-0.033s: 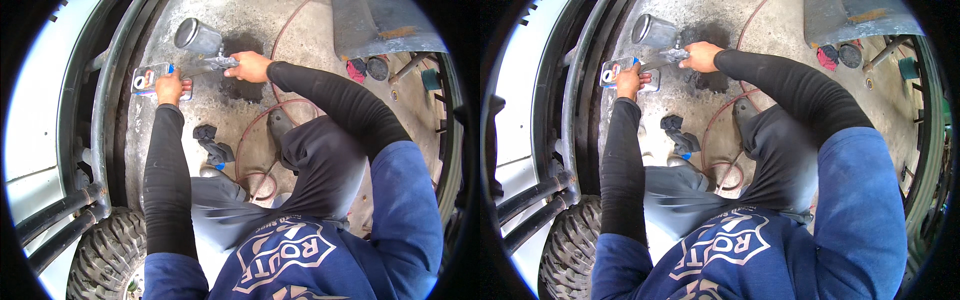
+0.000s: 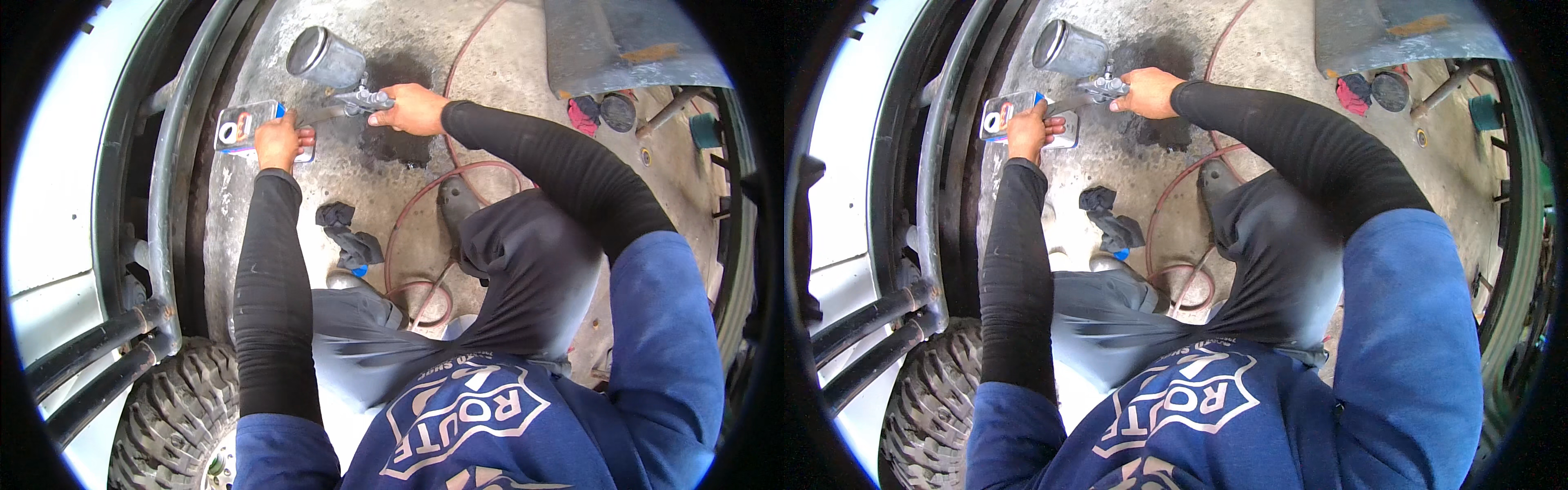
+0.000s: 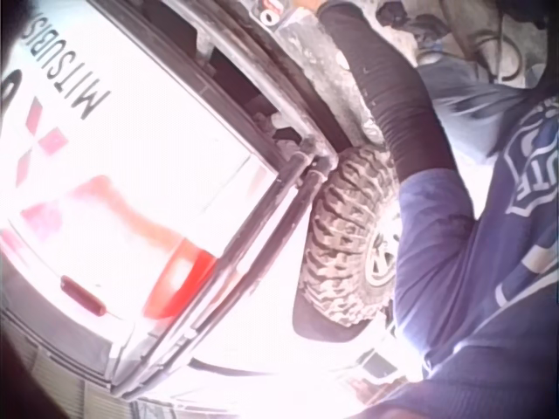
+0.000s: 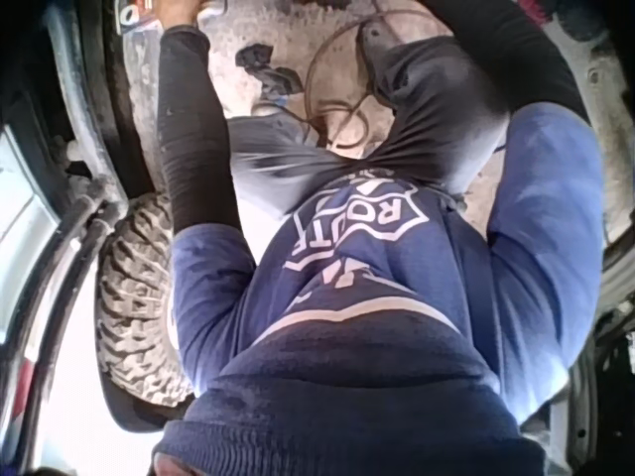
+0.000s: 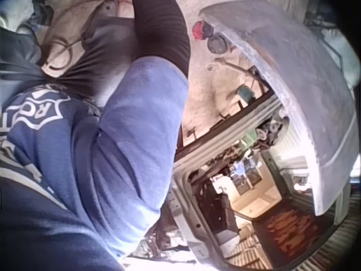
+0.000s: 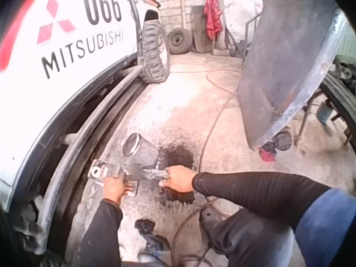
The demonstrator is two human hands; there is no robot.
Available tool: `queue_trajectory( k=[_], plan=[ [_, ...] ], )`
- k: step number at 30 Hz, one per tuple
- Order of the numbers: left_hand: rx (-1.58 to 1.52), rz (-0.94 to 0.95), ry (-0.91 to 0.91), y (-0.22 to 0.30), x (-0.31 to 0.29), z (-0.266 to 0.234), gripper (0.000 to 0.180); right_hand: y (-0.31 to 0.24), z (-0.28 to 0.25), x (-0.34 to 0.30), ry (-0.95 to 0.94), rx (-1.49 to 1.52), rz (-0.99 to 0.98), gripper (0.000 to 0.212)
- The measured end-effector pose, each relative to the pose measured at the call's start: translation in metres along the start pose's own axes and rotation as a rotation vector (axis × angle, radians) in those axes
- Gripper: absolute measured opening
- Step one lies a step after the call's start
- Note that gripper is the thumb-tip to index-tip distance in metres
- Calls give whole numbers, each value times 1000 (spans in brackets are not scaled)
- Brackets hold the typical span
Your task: The person cleans a paint spray gun using a rag and a solvent. They wipe the exterior of the gun, remove the paint cup, and pour solvent into it to clean the interior. They then reassemble the gun and wipe it down again.
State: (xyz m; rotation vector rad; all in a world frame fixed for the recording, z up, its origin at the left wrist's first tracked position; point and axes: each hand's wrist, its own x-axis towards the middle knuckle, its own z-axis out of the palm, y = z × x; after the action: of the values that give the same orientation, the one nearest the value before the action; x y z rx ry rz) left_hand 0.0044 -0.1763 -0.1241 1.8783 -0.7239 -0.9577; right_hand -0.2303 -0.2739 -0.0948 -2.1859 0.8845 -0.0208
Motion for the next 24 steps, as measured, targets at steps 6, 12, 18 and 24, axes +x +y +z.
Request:
queue_trajectory(
  k=[6,12,18,24],
  plan=[
    [-99,-113,30,2,1,7,36,-5,8,2,-4,39,-295,46],
    [-88,-89,-4,2,0,17,37,-9,5,-2,-18,-15,-266,45],
    [-90,-82,-45,3,2,25,35,-5,1,-5,-53,-99,-318,55],
    [-108,-95,-93,8,2,30,34,-3,3,-4,-11,-91,-220,46]
  ],
)
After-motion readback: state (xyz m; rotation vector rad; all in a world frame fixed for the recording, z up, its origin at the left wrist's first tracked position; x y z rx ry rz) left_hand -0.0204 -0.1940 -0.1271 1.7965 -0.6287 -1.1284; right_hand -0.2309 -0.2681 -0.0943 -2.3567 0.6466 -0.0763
